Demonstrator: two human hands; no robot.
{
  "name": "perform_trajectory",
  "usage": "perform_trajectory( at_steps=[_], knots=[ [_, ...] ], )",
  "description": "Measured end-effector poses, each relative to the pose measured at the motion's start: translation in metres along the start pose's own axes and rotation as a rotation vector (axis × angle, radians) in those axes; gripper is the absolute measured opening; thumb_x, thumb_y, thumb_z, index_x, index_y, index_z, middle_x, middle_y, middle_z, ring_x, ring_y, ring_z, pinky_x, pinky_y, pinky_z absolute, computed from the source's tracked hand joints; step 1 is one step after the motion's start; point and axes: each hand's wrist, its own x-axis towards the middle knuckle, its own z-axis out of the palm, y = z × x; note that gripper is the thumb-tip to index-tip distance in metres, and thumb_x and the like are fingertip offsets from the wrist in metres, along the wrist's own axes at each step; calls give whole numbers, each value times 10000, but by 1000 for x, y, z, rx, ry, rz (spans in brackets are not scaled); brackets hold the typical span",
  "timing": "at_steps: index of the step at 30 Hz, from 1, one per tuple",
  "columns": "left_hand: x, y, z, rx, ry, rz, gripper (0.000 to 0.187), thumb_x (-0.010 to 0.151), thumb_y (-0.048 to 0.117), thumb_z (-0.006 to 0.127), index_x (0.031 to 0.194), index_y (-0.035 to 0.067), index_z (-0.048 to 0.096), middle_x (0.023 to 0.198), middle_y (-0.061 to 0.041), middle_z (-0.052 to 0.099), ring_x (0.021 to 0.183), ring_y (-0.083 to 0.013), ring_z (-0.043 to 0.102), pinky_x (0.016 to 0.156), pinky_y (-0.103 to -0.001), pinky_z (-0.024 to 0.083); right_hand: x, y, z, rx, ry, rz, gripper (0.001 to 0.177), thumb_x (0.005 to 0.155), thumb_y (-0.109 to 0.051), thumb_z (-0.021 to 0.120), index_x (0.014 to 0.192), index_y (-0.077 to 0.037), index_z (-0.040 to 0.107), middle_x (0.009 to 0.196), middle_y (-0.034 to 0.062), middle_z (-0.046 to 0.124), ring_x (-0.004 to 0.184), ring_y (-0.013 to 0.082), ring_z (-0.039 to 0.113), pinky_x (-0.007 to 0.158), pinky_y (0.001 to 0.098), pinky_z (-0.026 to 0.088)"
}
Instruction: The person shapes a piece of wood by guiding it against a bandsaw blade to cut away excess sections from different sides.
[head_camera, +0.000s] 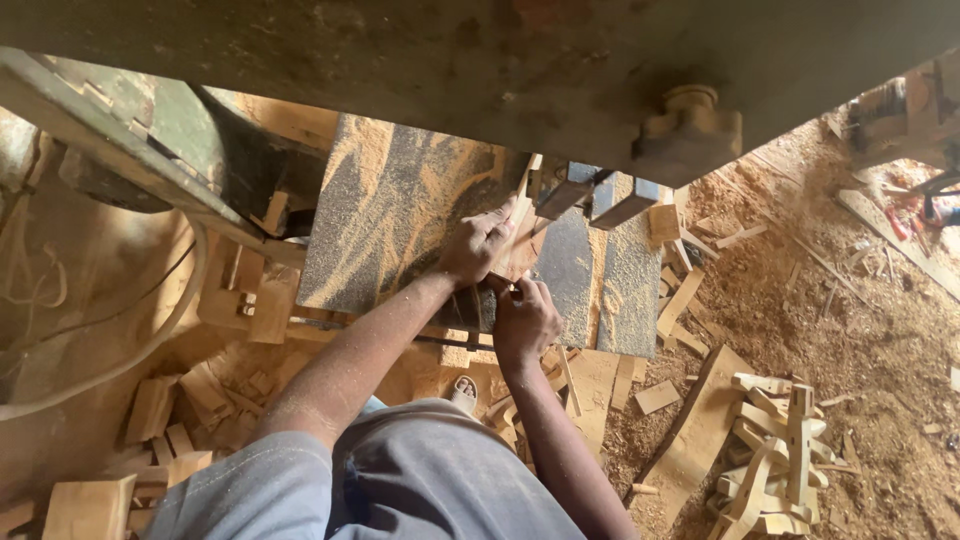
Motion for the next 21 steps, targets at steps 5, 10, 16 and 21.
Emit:
perform_trajectory(
  at_steps=[5,10,16,21],
  knots=[
    [5,21,-8,2,-6,-78,558,1057,324,453,1455,-63,517,1406,-277,609,1303,-354,631,1108,-385,502,-1,-5,-3,-43,8,-23,161,849,-219,807,921,-87,751,842,32,742,642,144,668,566,333,478],
    [5,45,-13,44,-9,-216,555,1000,333,470,1443,11,563,1419,-209,625,1315,-313,623,1107,-346,472,1,-4,0,-15,-42,10,170,899,-221,789,862,-71,720,798,49,705,600,178,636,549,357,473],
    [7,46,-5,-274,-3,-189,584,1015,294,471,1494,-40,478,1563,-198,505,1482,-290,464,1225,-340,325,2,-8,-6,80,-48,-4,138,942,-143,700,870,-26,707,823,102,685,651,219,635,595,391,491],
    [6,50,-4,-366,8,-327,587,999,234,464,1526,-22,433,1595,-186,461,1471,-259,452,1220,-328,327,3,-13,-13,168,-95,22,143,952,-108,635,870,-11,700,845,122,674,677,237,642,613,401,514]
  ],
)
